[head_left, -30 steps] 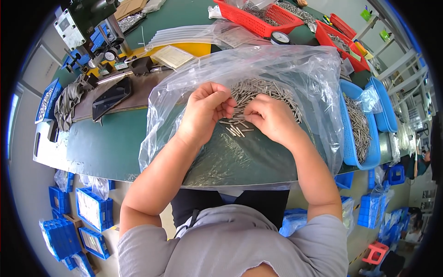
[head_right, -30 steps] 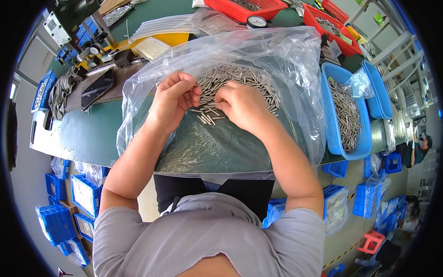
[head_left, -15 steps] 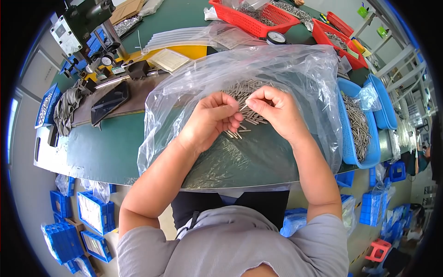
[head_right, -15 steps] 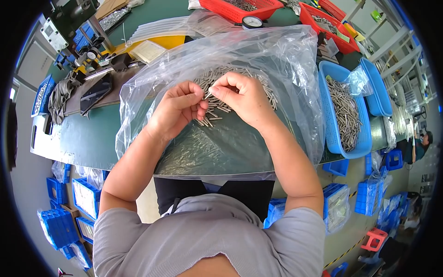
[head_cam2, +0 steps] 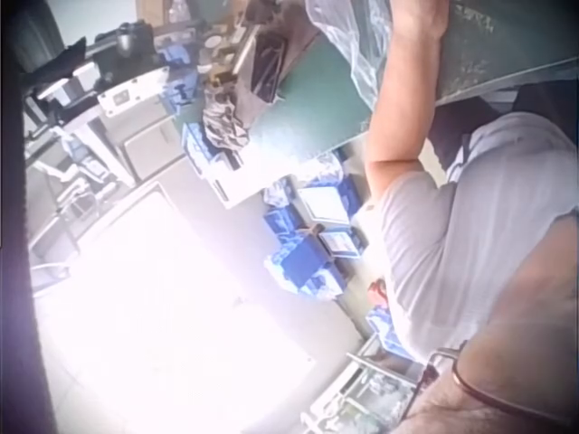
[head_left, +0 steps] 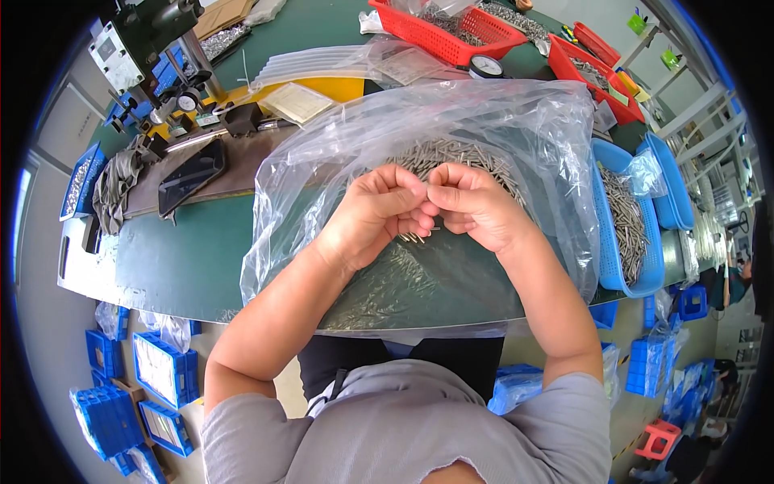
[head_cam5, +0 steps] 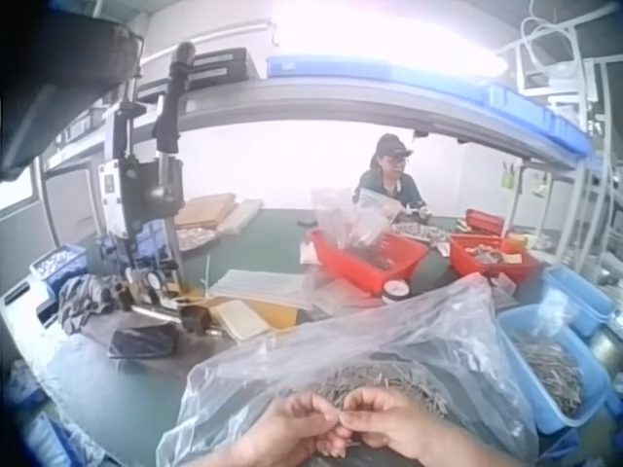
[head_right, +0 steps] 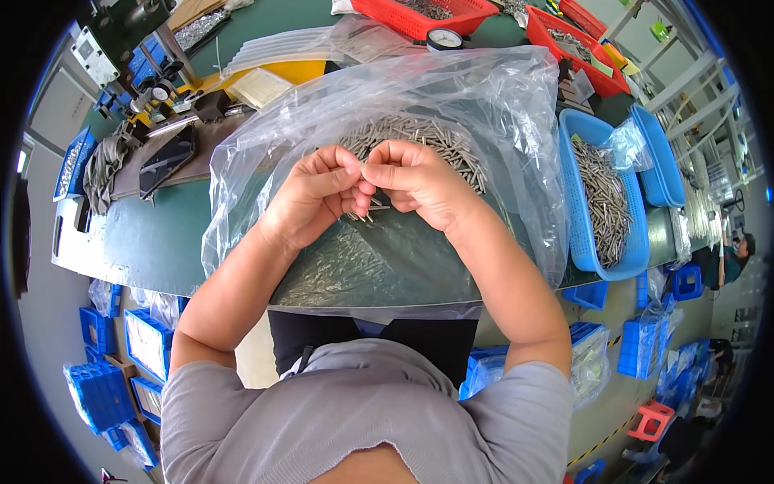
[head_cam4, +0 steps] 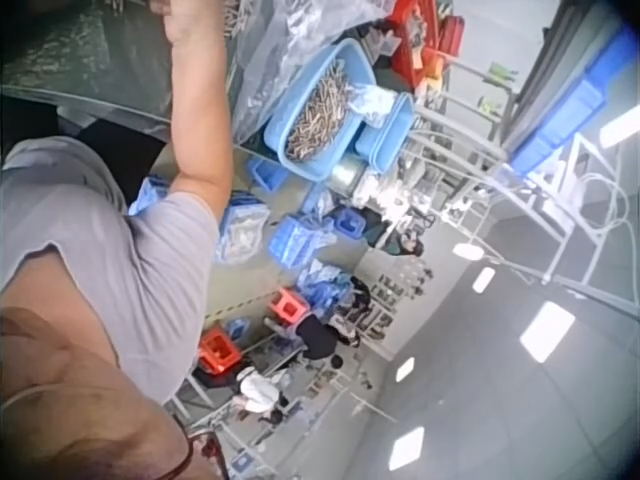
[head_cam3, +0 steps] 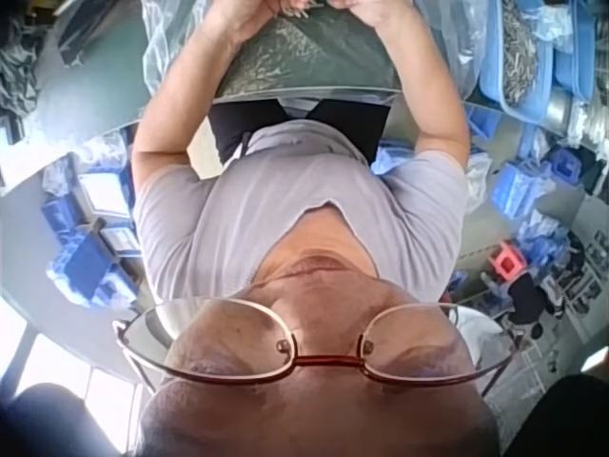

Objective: Inspecting and sorting small metal pins into different containers on a factory workbench.

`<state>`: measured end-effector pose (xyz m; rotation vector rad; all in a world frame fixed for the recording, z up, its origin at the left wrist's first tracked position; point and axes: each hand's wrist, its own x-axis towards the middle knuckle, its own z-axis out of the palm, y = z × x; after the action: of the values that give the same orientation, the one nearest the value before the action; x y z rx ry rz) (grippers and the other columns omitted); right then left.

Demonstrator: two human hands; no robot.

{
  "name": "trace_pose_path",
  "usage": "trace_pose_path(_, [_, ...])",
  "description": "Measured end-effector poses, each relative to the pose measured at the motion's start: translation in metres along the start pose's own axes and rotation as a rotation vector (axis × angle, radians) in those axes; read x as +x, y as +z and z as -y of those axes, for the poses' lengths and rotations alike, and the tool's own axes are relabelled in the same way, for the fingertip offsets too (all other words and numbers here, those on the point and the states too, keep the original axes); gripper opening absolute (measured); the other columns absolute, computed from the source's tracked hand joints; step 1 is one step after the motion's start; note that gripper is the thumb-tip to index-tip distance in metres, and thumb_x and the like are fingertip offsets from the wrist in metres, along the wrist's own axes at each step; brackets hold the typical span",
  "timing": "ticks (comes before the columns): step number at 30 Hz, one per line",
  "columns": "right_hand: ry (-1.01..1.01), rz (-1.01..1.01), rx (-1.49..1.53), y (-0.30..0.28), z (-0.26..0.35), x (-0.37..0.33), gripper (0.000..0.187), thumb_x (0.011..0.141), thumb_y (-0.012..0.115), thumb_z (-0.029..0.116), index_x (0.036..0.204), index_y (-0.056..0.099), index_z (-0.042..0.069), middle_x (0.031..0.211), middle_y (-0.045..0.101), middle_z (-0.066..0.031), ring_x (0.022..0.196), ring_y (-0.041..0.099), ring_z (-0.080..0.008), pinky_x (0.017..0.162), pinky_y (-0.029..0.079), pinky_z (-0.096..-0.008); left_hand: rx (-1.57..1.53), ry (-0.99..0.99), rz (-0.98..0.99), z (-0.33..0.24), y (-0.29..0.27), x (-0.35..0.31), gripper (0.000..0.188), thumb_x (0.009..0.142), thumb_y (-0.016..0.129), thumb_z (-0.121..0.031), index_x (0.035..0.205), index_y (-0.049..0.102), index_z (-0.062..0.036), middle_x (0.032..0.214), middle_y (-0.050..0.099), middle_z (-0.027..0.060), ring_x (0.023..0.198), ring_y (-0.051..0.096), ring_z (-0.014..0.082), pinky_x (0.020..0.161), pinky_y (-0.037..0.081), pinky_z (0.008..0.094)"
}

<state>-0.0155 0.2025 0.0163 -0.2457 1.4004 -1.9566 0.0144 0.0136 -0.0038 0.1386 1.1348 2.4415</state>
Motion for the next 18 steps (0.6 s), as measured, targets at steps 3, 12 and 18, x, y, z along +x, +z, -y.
trace_pose_path(3, [-0.045, -0.118, -0.133, 0.003, -0.001, 0.001, 0.013, 0.083, 0.066, 0.02, 0.086, 0.06, 0.009, 0.066, 0.052, 0.0067, 0.051, 0.035, 0.0001, 0.045, 0.024, -0.0163, 0.014, 0.0, -0.045, 0.0, 0.001, 0.002, 0.006, 0.09, 0.054, -0.009, 0.091, 0.055, -0.003, 0.082, 0.063, 0.0101, 0.069, 0.062, 0.0178, 0.064, 0.051, 0.0295])
trace_pose_path(12, [-0.199, -0.309, 0.307, -0.006, 0.011, 0.005, 0.01, 0.085, 0.057, 0.014, 0.088, 0.057, 0.005, 0.071, 0.053, 0.0, 0.061, 0.048, -0.0069, 0.047, 0.035, -0.0209, 0.022, 0.156, -0.213, -0.011, -0.004, 0.004, 0.006, 0.088, 0.054, -0.009, 0.087, 0.055, -0.0038, 0.077, 0.062, 0.0097, 0.066, 0.058, 0.0164, 0.063, 0.05, 0.0294])
trace_pose_path(18, [-0.1, -0.2, -1.003, 0.006, 0.004, -0.004, 0.013, 0.079, 0.066, 0.017, 0.081, 0.061, 0.005, 0.064, 0.049, 0.005, 0.056, 0.042, -0.002, 0.051, 0.034, -0.0206, 0.016, 0.164, -0.225, -0.012, -0.005, 0.002, 0.005, 0.088, 0.054, -0.009, 0.088, 0.055, -0.0046, 0.078, 0.061, 0.0096, 0.066, 0.058, 0.0164, 0.063, 0.049, 0.0296])
